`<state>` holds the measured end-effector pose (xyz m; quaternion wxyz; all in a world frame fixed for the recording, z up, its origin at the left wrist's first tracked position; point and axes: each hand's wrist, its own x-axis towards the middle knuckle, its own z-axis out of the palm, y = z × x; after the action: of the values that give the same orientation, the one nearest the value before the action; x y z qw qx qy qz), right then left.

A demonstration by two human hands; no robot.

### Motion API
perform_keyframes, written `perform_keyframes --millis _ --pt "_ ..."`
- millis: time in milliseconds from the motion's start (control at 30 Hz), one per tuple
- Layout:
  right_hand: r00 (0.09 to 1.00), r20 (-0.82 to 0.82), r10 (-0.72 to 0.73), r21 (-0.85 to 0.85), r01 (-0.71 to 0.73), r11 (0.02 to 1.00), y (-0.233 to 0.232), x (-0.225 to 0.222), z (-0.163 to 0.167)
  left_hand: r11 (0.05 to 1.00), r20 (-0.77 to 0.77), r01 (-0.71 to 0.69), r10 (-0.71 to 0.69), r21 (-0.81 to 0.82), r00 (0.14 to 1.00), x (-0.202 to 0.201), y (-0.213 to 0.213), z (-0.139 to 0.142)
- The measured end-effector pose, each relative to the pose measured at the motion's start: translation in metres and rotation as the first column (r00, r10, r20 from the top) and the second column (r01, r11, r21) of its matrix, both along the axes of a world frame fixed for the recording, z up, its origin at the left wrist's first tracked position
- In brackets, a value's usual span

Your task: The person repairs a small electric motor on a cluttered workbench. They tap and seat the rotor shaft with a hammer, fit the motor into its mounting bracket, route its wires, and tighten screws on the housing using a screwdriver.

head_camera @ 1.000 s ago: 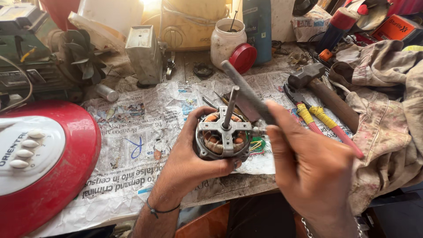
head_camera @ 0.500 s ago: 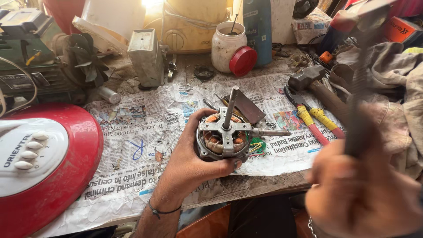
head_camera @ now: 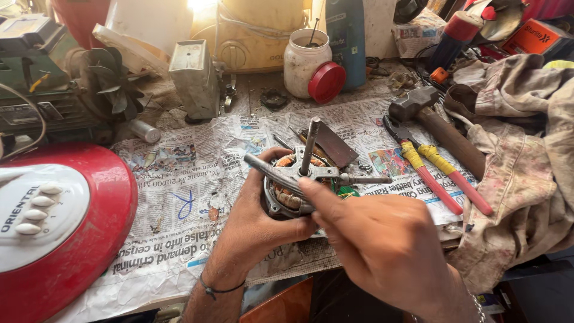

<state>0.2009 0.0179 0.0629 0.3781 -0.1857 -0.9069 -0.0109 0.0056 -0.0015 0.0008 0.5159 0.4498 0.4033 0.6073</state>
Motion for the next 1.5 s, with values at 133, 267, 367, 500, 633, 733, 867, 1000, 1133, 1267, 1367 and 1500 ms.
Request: perform_keyframes --millis 133,267,367,500,633,733,867,1000,1133,1267,1367,1500 --pt "0.994 -0.095 -0.049 -0.024 0.047 0.999 -0.005 -0.001 0.004 1.0 0.026 0.006 -0.006 0.02 1.0 0.002 -0.002 0.002" --pt "0.996 0.085 -0.02 -0.028 0.022 0.999 -0.002 -0.004 0.001 1.0 -0.026 -0.001 0.001 -0.002 1.0 -0.001 0.0 0.003" --pt "0.994 -0.105 -0.033 -0.027 0.03 0.999 -0.002 0.002 0.0 0.999 -0.027 0.007 -0.005 0.049 1.0 0.0 0.001 0.002" --pt "0.995 0.002 -0.097 -0.078 0.096 0.992 0.001 0.001 -0.002 1.0 -0.047 0.003 -0.004 -0.016 0.999 0.0 -0.001 0.003" --pt "0.999 -0.009 0.042 -0.043 -0.042 0.998 0.008 0.006 0.0 1.0 -0.043 0.006 -0.004 0.028 0.999 0.001 0.001 0.005" --pt "0.948 -0.215 -0.234 -0.043 0.23 0.972 0.009 0.017 0.003 0.999 -0.064 -0.019 0.022 0.046 0.998 0.004 0.0 0.004" --pt "0.84 -0.435 -0.324 -0.141 0.291 0.946 0.034 0.028 0.009 0.998 -0.043 -0.014 0.017 0.069 0.999 0.005 -0.001 0.004" --pt "0.842 -0.123 -0.525 0.031 0.532 0.846 0.065 0.046 0.013 0.999 -0.043 -0.029 0.03 0.027 0.999 0.006 0.0 0.006" --pt "0.784 0.152 -0.602 -0.176 0.621 0.764 0.09 0.055 0.001 0.999 -0.058 -0.028 0.03 0.038 0.998 0.006 0.0 0.006" --pt "0.774 0.304 -0.556 -0.16 0.617 0.771 0.106 0.056 -0.006 0.996 -0.075 -0.038 0.044 0.079 0.996 0.008 0.001 0.004" --pt "0.857 0.156 -0.492 -0.128 0.511 0.85 0.102 0.054 -0.006 0.991 -0.107 -0.054 0.068 0.126 0.992 0.01 0.0 0.005" --pt "0.96 -0.141 -0.243 -0.518 0.138 0.844 0.08 0.041 -0.003 0.974 -0.21 -0.118 0.159 0.193 0.965 0.018 -0.004 0.011"
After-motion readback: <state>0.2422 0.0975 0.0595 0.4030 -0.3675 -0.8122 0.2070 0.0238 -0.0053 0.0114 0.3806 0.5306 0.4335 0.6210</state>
